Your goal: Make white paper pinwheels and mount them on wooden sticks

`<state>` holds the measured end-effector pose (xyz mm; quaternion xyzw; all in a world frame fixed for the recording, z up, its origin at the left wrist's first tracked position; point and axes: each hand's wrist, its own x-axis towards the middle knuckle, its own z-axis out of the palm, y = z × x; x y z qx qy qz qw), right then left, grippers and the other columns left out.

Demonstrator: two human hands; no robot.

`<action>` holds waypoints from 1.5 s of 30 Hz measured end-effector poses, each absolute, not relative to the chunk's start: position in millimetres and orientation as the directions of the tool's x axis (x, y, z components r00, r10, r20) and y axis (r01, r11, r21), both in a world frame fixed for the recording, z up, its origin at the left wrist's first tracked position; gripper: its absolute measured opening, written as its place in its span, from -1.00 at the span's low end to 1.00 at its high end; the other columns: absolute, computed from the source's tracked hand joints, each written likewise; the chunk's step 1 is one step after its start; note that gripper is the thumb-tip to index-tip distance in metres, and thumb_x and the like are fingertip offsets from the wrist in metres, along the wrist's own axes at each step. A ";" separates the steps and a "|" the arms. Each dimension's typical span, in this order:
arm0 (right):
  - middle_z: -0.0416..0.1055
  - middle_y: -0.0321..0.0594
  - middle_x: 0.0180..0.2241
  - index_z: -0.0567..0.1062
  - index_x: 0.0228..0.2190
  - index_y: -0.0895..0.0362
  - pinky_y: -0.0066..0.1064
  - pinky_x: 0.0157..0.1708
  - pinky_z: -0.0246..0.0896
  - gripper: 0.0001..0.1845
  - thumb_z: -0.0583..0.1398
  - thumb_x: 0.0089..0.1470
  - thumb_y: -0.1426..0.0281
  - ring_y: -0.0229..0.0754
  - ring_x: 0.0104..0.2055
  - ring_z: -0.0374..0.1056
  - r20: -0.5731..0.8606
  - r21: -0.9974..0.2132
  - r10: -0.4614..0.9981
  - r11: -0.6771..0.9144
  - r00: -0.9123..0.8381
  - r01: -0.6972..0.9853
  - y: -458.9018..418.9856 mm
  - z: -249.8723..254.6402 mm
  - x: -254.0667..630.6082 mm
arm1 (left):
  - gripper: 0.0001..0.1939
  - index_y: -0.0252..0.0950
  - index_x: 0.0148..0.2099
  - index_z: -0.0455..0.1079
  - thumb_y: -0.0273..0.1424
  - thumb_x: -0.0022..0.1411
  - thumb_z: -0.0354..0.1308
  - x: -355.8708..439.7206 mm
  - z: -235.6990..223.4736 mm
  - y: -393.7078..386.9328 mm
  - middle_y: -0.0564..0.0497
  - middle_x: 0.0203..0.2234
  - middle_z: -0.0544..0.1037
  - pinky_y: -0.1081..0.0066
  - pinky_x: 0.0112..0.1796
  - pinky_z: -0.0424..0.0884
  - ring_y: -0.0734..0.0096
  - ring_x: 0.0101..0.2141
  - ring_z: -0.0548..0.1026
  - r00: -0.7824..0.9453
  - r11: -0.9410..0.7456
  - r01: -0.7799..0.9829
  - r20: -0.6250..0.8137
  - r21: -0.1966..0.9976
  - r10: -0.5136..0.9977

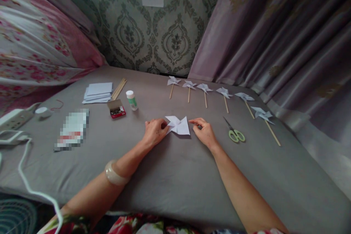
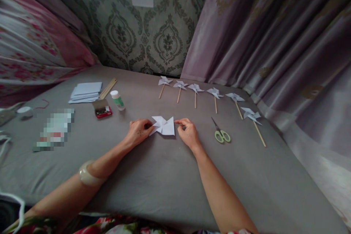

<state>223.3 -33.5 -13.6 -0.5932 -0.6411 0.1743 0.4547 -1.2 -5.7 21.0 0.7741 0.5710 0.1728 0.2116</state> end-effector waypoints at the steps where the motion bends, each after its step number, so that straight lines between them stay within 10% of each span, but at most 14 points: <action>1: 0.47 -0.18 -0.29 0.58 -0.33 0.08 -0.28 -0.15 0.28 -0.65 0.06 -0.11 0.53 -0.16 -0.23 0.36 0.401 -0.741 0.909 0.246 0.118 0.625 -35.7 -14.4 224.4 | -0.80 -0.26 -0.26 0.52 -0.33 0.16 0.09 -1.8 21.6 -4.5 -0.08 -0.29 0.62 0.19 -0.09 0.23 0.16 -0.20 0.50 0.279 -0.246 0.805 0.022 0.541 0.960; 9: 0.33 -0.11 -0.05 0.44 -0.03 0.02 -0.14 0.01 0.13 -0.46 0.13 -0.08 0.60 -0.04 -0.04 0.26 0.520 -0.432 0.845 0.384 -0.123 0.816 -51.2 -4.1 211.8 | -0.76 -0.25 -0.22 0.52 -0.29 0.15 0.08 -11.4 16.4 6.6 -0.01 -0.35 0.61 0.37 -0.22 0.33 0.32 -0.31 0.50 0.214 -0.198 0.669 0.069 0.717 0.974; 18: 0.35 -0.10 -0.04 0.51 -0.26 0.06 -0.17 0.01 0.04 -0.77 0.15 0.05 0.56 -0.07 -0.01 0.22 0.537 -0.239 0.767 0.539 -0.352 0.808 -61.4 3.0 197.7 | -0.73 -0.28 -0.24 0.53 -0.26 0.12 0.09 -14.7 2.1 14.6 0.02 -0.42 0.59 0.43 -0.26 0.36 0.40 -0.39 0.47 0.228 -0.230 0.535 0.124 0.813 0.966; 39: 0.42 -0.12 -0.11 0.54 -0.33 0.07 -0.17 -0.01 0.01 -0.83 0.14 0.13 0.48 -0.09 -0.06 0.25 0.495 -0.192 0.783 0.522 -0.377 0.831 -63.5 2.6 195.1 | -0.73 -0.23 -0.12 0.51 -0.38 0.11 0.13 -6.4 18.9 4.6 -0.08 -0.18 0.56 0.28 -0.11 0.33 0.30 -0.24 0.49 0.237 -0.280 0.668 0.159 0.690 0.958; 45: 0.40 -0.11 -0.11 0.54 -0.32 0.08 -0.16 -0.01 0.01 -0.82 0.13 0.11 0.49 -0.08 -0.04 0.24 0.439 -0.246 0.814 0.517 -0.381 0.820 -64.0 3.8 197.0 | -0.75 -0.28 -0.29 0.53 -0.31 0.14 0.05 -7.9 26.6 -4.6 -0.03 -0.41 0.60 0.39 -0.29 0.34 0.33 -0.39 0.49 0.251 -0.242 0.709 0.083 0.663 0.964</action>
